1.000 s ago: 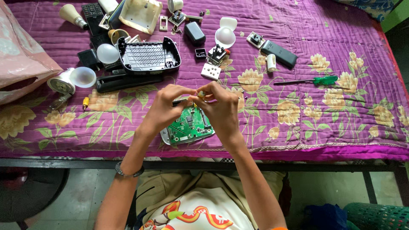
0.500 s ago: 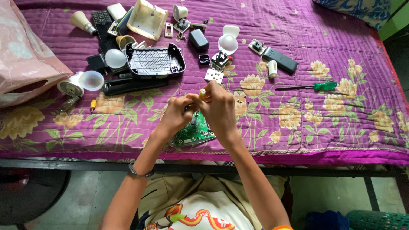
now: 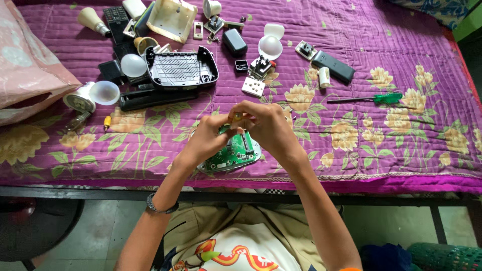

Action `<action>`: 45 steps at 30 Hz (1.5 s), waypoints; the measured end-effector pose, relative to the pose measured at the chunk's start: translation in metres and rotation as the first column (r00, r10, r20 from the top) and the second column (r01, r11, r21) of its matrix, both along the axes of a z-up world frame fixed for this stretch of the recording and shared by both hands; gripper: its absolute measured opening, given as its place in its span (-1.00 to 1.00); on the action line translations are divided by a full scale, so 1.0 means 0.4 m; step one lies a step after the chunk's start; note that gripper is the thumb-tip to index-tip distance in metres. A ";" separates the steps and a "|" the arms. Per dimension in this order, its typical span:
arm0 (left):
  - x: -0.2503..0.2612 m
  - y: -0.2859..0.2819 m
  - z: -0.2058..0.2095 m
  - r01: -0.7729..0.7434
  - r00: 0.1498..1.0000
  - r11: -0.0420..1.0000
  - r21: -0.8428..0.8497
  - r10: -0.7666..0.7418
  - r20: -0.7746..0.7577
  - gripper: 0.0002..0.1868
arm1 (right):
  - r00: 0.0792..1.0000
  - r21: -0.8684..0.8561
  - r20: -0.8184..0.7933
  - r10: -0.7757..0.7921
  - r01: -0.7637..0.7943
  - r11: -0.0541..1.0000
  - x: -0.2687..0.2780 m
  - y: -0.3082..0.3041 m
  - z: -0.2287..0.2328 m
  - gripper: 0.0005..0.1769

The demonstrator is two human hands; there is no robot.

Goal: The person uses a yellow screwdriver to tighten screws on a green circuit board inside a white plastic housing. They then attach a black plastic cover to the housing, aligning and pressing it into place.

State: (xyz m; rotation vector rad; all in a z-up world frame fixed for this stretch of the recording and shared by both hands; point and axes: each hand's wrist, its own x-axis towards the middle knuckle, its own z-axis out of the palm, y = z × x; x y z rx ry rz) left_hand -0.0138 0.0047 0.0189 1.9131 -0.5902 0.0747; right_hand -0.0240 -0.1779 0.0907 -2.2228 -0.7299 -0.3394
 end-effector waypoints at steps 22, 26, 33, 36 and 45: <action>0.019 0.012 -0.006 -0.017 0.999 1.000 -0.021 0.017 -0.030 -0.67 | 0.984 0.190 0.110 -0.139 0.117 0.975 0.026 0.054 -0.082 -0.65; 0.013 -0.014 -0.020 -0.027 1.000 0.985 -0.168 0.030 0.011 -0.56 | 0.982 0.176 0.090 -0.166 0.148 0.973 0.026 0.042 -0.080 -0.63; 0.026 -0.028 -0.025 -0.007 1.000 0.991 -0.133 0.007 0.003 -0.71 | 0.980 0.136 0.035 -0.194 0.188 0.973 0.001 0.014 -0.056 -0.69; 0.026 -0.025 -0.024 0.012 1.000 0.985 -0.169 -0.014 -0.013 -0.78 | 0.996 0.136 0.090 -0.029 0.016 0.991 0.003 0.000 -0.036 -0.68; 0.010 -0.006 -0.017 -0.035 0.995 0.992 -0.118 0.046 0.085 -0.75 | 0.998 0.068 0.029 0.064 -0.066 0.996 0.016 0.004 -0.032 -0.76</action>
